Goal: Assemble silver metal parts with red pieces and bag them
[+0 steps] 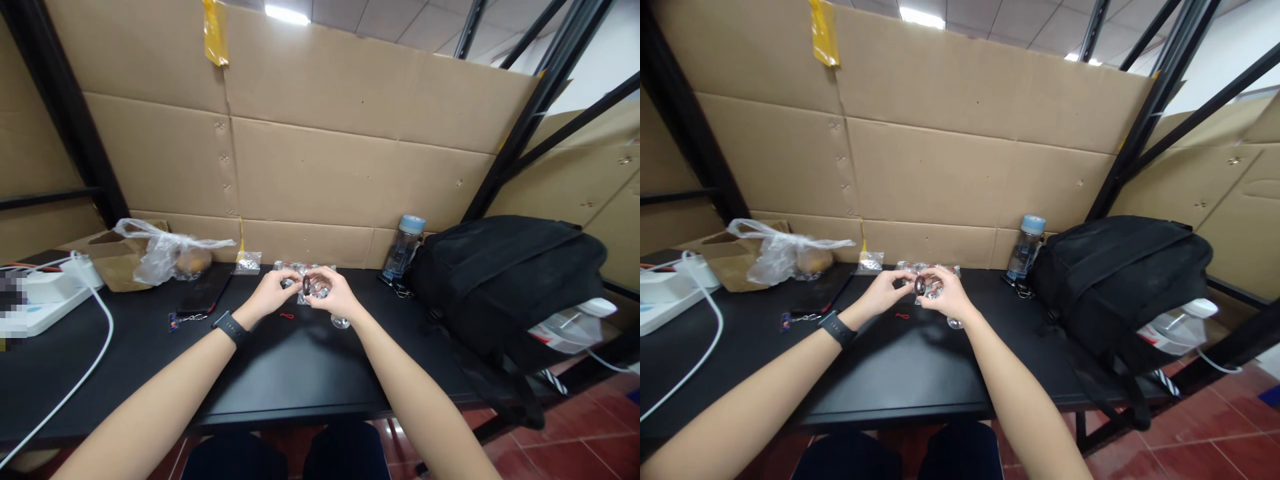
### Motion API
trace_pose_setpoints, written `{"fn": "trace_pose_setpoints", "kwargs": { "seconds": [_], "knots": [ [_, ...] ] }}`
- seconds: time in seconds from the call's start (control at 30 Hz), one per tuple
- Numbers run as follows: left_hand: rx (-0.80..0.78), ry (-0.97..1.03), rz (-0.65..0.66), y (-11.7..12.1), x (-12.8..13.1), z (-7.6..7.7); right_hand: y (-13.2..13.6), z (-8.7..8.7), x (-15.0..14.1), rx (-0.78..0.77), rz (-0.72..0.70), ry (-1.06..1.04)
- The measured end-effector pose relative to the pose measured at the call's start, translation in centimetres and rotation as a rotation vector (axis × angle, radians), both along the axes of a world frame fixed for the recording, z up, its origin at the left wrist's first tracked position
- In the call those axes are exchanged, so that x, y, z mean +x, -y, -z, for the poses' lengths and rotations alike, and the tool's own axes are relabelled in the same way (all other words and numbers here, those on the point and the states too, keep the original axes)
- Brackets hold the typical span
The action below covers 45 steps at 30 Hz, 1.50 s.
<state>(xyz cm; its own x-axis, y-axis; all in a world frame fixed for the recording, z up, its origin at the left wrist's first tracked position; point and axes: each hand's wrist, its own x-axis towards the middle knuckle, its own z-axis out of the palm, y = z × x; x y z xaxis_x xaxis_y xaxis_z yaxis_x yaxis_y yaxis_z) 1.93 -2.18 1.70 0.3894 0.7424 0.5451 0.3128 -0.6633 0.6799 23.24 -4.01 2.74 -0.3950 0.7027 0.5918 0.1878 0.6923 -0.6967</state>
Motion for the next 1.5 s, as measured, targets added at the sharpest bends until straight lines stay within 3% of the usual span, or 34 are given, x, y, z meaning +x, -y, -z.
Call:
{"fn": "trace_pose_setpoints", "kwargs": {
  "seconds": [0.27, 0.7, 0.87, 0.97, 1.2, 1.33, 1.5],
  "knots": [
    [0.062, 0.024, -0.056, 0.2, 0.9, 0.6, -0.1, 0.3, -0.3, -0.039, 0.019, -0.058],
    [0.103, 0.006, -0.149, 0.4, 1.5, 1.3, -0.8, 1.3, -0.6, -0.310, 0.000, -0.187],
    [0.090, -0.036, -0.274, 0.3, 1.6, 1.7, -0.7, 1.1, -0.5, -0.394, 0.025, -0.175],
    [0.091, -0.054, -0.291, 0.2, 1.4, 1.7, -0.6, 0.7, -0.2, -0.339, 0.056, -0.053],
    [0.091, -0.034, -0.260, 0.9, 1.2, 0.7, -0.7, 0.3, 0.0, -0.026, 0.131, 0.180],
    [0.118, -0.128, -0.229, 1.7, 1.1, -0.1, -0.8, 0.4, 0.2, 0.006, 0.149, 0.227],
    [0.172, -0.349, -0.229, 1.7, 0.9, 0.2, -0.9, 0.3, 0.5, 0.004, 0.147, 0.232]
  ]
}}
